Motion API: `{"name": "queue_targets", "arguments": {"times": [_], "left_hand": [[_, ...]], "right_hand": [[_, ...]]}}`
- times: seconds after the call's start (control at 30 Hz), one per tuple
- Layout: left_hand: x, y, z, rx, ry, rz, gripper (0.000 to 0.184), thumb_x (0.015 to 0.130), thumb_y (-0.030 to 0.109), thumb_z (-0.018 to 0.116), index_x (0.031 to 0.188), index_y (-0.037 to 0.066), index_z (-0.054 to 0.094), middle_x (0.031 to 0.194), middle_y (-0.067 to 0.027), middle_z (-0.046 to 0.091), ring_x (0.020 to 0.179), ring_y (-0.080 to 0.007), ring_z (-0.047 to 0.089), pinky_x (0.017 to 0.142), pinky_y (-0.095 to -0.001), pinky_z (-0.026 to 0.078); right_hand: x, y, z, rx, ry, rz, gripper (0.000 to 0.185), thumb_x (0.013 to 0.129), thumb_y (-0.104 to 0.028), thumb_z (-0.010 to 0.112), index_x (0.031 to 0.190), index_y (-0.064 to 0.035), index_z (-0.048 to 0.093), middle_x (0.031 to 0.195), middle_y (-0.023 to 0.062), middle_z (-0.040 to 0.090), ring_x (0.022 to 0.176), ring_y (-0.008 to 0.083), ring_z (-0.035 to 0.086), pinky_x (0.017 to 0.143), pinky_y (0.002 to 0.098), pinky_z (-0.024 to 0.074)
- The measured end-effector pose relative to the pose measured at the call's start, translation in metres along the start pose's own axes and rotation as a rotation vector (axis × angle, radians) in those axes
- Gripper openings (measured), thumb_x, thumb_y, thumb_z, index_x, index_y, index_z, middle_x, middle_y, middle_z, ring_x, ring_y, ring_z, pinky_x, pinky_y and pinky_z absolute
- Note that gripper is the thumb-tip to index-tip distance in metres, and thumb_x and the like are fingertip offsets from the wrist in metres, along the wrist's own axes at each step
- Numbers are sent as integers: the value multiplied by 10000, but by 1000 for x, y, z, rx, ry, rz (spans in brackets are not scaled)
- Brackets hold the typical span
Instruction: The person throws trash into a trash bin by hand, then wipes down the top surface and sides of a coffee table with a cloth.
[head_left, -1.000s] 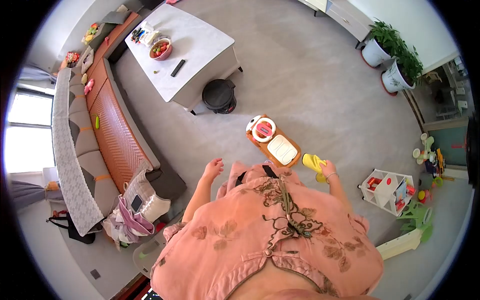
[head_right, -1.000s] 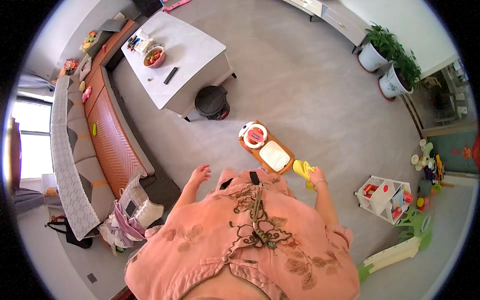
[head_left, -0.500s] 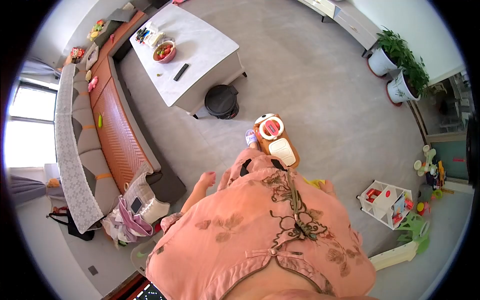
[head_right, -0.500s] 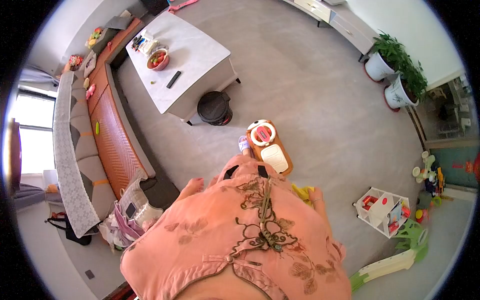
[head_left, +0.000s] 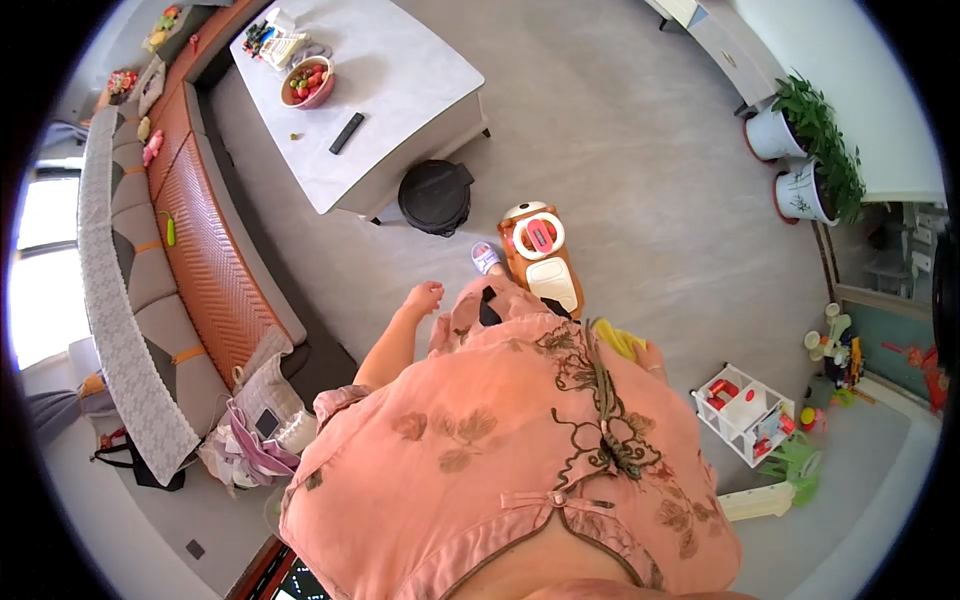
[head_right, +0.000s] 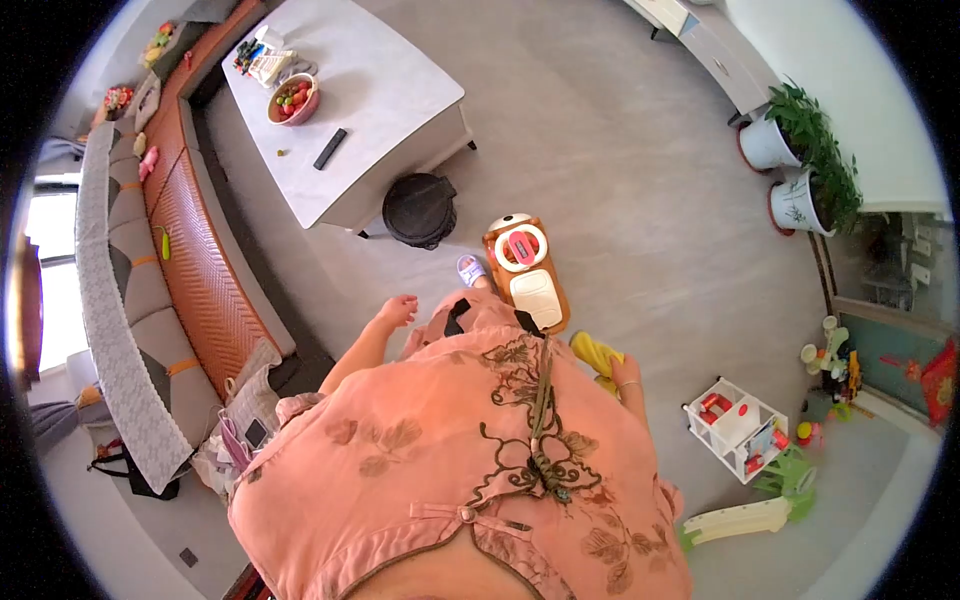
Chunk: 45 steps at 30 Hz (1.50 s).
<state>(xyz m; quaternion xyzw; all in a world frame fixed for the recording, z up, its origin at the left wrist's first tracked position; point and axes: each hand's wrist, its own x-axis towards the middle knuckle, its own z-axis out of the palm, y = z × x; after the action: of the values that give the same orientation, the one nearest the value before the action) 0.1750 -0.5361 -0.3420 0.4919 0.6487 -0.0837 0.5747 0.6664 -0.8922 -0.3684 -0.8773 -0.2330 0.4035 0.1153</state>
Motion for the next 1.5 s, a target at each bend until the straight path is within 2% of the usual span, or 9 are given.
{"name": "queue_targets", "arguments": {"times": [0.37,0.6,0.77,0.87,1.0,1.13,1.3,1.4,1.5], "left_hand": [[54,42,-77,-187,77,8,428,867,305,589,1232,80,592,930,-66,662,731,-168,649,554,-291,502],[42,23,-59,-243,58,-76,403,883,262,593,1240,74,578,887,-42,633,678,-132,594,551,-266,481],[41,9,-25,-24,8,-68,516,850,346,636,1270,52,578,1013,-110,679,785,-205,662,654,-339,542],[38,23,-8,-3,-22,-136,579,822,403,667,1274,53,578,1045,-143,685,831,-230,676,698,-356,549],[42,49,38,88,85,-277,584,792,495,679,1141,27,659,956,-153,703,854,-254,677,775,-376,531],[67,23,111,-65,215,-326,458,784,484,687,889,39,707,872,-148,705,828,-261,673,772,-402,519],[10,126,134,-145,509,-288,265,885,312,576,1010,95,661,961,-177,683,929,-370,632,836,-449,490],[-21,158,126,-234,447,-371,276,904,273,530,1091,97,629,971,-195,671,947,-351,628,846,-429,487],[-53,179,118,-232,77,-285,286,896,207,528,1130,74,626,1018,-207,671,983,-308,634,865,-416,488]], "right_hand": [[70,-252,-89,-180,88,-293,357,862,-317,626,997,7,557,989,264,619,955,446,571,811,472,464],[102,-354,-110,-207,205,-301,423,870,-271,625,1215,-70,486,1066,248,625,1005,431,577,834,468,471],[134,-408,-121,-200,221,-450,572,858,-243,636,1383,-167,420,1137,186,639,1053,379,592,882,443,481],[171,-430,-125,-329,95,-477,565,840,-214,651,1375,-207,470,1157,143,643,1055,336,607,890,422,486],[244,-471,-118,-749,-245,-523,289,808,-280,687,1077,-178,708,1106,125,672,994,276,644,857,358,510],[277,-488,-110,-1224,-474,-553,445,761,-488,674,1055,-158,715,1075,111,683,960,268,662,835,390,517],[316,-444,-93,-1378,-593,-477,541,827,-497,600,1141,-61,659,1132,173,651,1030,304,634,888,407,503],[388,-358,-72,-1121,-617,-522,454,861,-455,557,1102,-88,671,1106,192,652,988,349,636,851,443,507],[329,-428,-146,-1213,-813,-552,362,862,-421,551,992,-121,706,1067,162,667,946,365,638,794,462,512]]}}
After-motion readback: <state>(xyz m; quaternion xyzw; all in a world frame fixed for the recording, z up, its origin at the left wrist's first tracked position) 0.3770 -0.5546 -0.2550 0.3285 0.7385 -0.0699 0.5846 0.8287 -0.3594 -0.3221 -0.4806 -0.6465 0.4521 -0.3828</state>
